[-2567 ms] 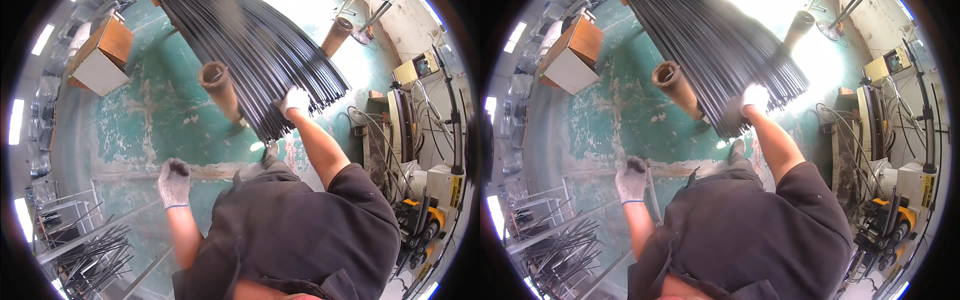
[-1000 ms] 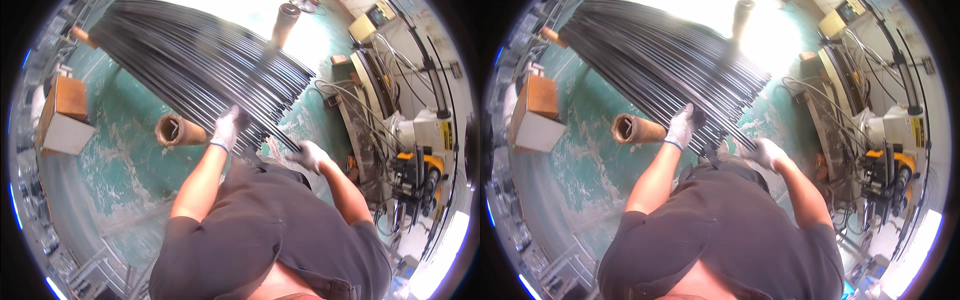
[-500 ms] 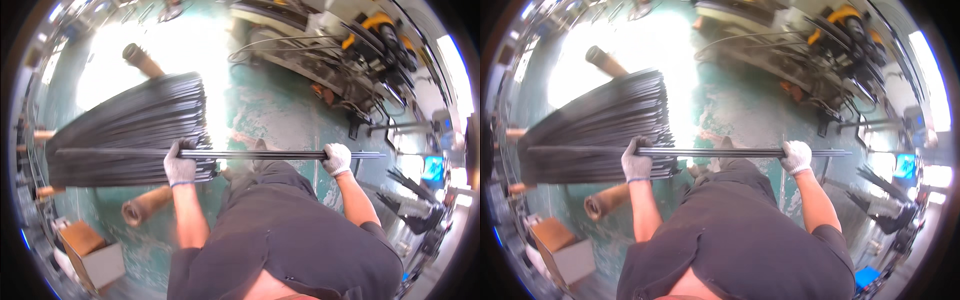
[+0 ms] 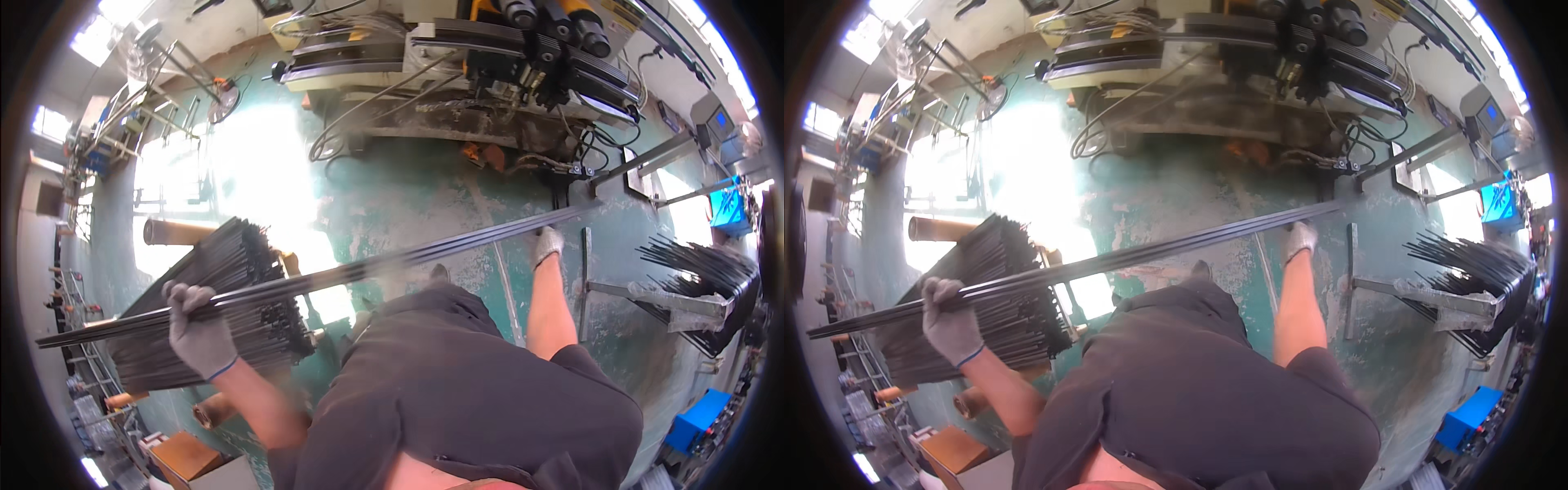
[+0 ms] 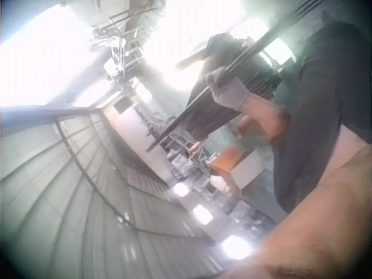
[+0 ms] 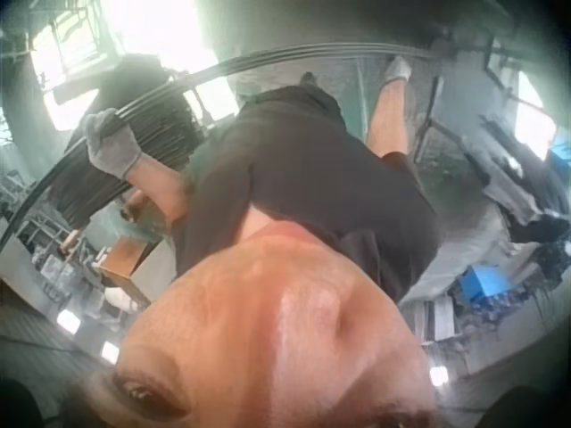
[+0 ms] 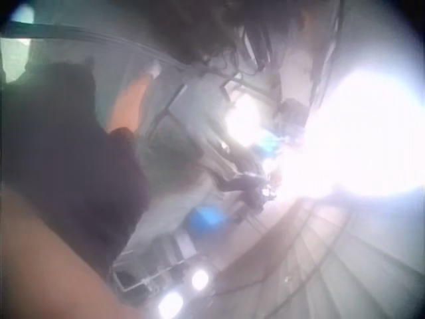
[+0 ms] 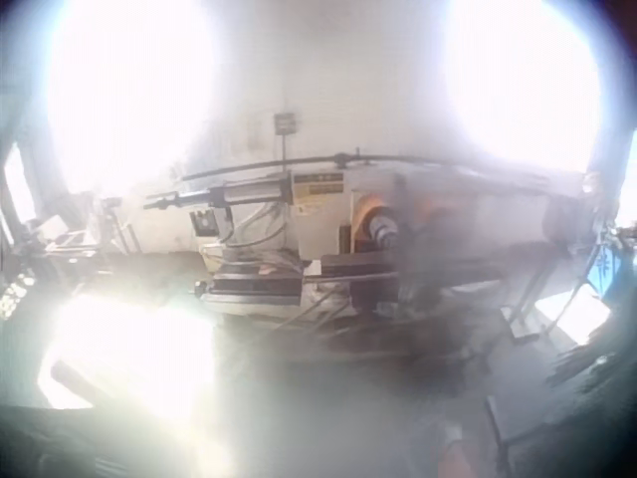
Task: The person measures a wooden board with a tape measure, then repeatedly picks up bundles of long metal rods, feeds them into a bending machine, and stacks the bent rods on a nearby rack.
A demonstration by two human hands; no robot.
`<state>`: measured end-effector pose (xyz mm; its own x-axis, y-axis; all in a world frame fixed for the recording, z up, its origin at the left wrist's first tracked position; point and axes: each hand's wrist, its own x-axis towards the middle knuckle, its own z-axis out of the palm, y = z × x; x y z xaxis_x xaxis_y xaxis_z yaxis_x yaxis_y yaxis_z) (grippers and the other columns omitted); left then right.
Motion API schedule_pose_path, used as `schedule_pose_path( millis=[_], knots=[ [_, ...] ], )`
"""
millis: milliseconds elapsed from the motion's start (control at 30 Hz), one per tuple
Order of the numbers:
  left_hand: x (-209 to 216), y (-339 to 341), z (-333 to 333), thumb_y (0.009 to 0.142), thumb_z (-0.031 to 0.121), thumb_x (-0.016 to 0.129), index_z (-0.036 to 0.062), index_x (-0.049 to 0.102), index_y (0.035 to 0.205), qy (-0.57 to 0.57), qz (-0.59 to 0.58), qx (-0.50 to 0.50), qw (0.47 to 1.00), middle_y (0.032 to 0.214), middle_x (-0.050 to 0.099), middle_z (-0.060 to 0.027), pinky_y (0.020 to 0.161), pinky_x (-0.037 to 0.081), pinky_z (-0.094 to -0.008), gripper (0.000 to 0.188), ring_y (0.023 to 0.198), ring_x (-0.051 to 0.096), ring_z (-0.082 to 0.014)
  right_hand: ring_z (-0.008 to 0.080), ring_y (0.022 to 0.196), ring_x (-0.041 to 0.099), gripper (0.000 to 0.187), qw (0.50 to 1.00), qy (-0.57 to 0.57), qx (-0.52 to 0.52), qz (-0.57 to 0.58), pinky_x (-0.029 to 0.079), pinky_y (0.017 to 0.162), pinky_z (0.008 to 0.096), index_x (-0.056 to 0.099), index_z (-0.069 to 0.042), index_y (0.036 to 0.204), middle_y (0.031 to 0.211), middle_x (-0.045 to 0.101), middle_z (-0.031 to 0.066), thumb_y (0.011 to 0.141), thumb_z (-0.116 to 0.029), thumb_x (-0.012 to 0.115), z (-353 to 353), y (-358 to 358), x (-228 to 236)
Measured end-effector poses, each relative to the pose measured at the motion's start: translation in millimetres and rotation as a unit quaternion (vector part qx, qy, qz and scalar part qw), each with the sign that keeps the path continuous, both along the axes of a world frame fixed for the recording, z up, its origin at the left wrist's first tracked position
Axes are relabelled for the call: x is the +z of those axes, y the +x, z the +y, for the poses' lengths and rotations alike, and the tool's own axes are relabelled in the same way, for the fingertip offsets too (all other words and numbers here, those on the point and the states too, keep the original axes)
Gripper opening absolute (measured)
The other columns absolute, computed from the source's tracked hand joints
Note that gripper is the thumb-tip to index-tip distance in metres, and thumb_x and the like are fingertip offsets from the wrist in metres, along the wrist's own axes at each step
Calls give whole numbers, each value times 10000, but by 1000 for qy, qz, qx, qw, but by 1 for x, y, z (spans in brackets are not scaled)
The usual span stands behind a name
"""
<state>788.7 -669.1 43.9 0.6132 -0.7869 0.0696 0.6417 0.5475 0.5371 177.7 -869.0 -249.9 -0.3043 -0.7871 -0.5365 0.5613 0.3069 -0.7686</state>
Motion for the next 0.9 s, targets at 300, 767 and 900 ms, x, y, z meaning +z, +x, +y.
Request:
schedule_pose_path(
  millis=[300, 767, 900],
  knots=[
    [-28, -105, -170, 993, 61, 659, -9, 649, 1254, 68, -24, -188, 980, 1088, 720, -107, 1207, 416, -539, 270, 1074, 671, -276, 365, 1175, 680, 275, 933, -65, -76, -345, 569, 1066, 529, 612, 31, 1200, 1176, 700, 180, 961, 49, 475, -111, 38, 71],
    [-79, -9, -404, 1002, 31, 567, -138, 620, 1260, -10, 126, -260, 957, 1229, 692, -250, 1255, 356, -574, 313, 1227, 635, -370, 278, 1013, 712, 123, 958, -125, -196, -168, 598, 974, 430, 691, -24, 1135, 1019, 740, 107, 1022, -71, 679, -290, -64, 133],
    [-123, 44, -480, 1073, 69, 546, -144, 643, 1193, 113, 3, -113, 987, 1141, 713, -229, 1142, 537, -529, 263, 1138, 685, -344, 273, 1078, 695, 210, 962, -162, -181, -124, 582, 970, 424, 701, -32, 1220, 1122, 739, 104, 1027, -112, 678, -340, -82, 142]
  ],
)
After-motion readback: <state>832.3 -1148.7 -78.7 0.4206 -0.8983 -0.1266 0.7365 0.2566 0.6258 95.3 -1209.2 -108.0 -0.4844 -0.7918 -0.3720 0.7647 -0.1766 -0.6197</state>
